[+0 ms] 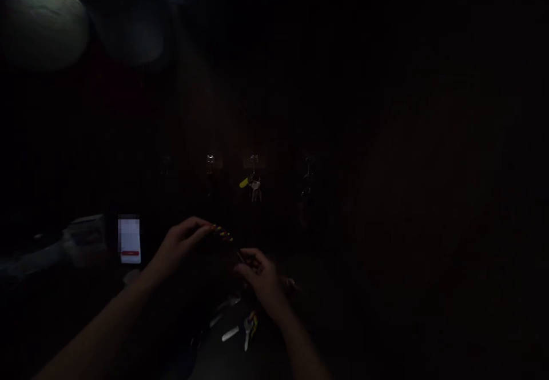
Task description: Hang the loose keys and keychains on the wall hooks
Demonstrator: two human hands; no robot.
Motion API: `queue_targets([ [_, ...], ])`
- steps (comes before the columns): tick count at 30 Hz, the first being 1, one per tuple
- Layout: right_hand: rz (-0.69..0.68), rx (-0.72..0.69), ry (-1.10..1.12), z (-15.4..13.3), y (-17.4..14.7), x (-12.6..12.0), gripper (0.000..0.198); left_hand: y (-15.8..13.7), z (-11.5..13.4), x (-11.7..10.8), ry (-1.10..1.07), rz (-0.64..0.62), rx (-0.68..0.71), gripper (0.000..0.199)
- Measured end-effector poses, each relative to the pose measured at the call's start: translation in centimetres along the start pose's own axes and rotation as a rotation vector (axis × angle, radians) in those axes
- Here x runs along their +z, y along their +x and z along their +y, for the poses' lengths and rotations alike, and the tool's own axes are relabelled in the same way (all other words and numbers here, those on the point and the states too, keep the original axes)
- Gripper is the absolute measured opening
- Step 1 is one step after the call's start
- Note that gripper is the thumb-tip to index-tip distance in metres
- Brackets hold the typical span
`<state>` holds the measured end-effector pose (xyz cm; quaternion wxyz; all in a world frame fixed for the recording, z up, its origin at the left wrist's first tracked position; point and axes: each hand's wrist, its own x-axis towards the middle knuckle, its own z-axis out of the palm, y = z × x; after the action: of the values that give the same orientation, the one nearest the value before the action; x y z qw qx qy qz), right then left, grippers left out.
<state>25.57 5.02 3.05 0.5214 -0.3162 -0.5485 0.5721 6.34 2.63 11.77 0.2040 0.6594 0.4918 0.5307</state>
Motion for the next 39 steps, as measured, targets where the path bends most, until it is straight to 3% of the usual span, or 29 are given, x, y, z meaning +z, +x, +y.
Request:
queue_targets([
  [4,0.065,-0.051,0.025,-0.7,-0.1,-0.3,0.032,3.7,2.0,-1.2,0.268,-0.049,0.283,0.014],
  [7,0.107,-0.048,0.152,-1.5,-0.3,-0.5,0.036,6.4,3.6,-2.0,0.385,-0.083,0.405,0.011],
  [13,0.065,-0.011,0.287,-2.4,-0.9,-0.2,0.042,11.0,6.3,-3.1,0.357,-0.022,0.436,0.012],
  [18,0.057,-0.002,0.232,-2.0,-0.7,-0.5,0.038,13.3,5.9,-3.1,0.43,-0.074,0.453,0.007],
  [24,0.06,-0.015,0.199,-1.0,-0.2,-1.5,0.037,13.8,4.6,-3.5,0.642,-0.024,0.561,0.007],
  [27,0.044,-0.009,0.2,-0.9,-0.2,-1.7,0.035,13.2,3.8,-3.4,0.671,0.114,0.579,0.01],
  [30,0.019,0.001,0.187,-0.9,-0.3,-1.5,0.034,12.6,2.7,-3.1,0.622,0.253,0.557,0.015],
  [39,0.008,0.027,0.166,-1.2,-0.6,-1.0,0.033,10.5,0.3,-1.4,0.345,0.334,0.408,0.031],
])
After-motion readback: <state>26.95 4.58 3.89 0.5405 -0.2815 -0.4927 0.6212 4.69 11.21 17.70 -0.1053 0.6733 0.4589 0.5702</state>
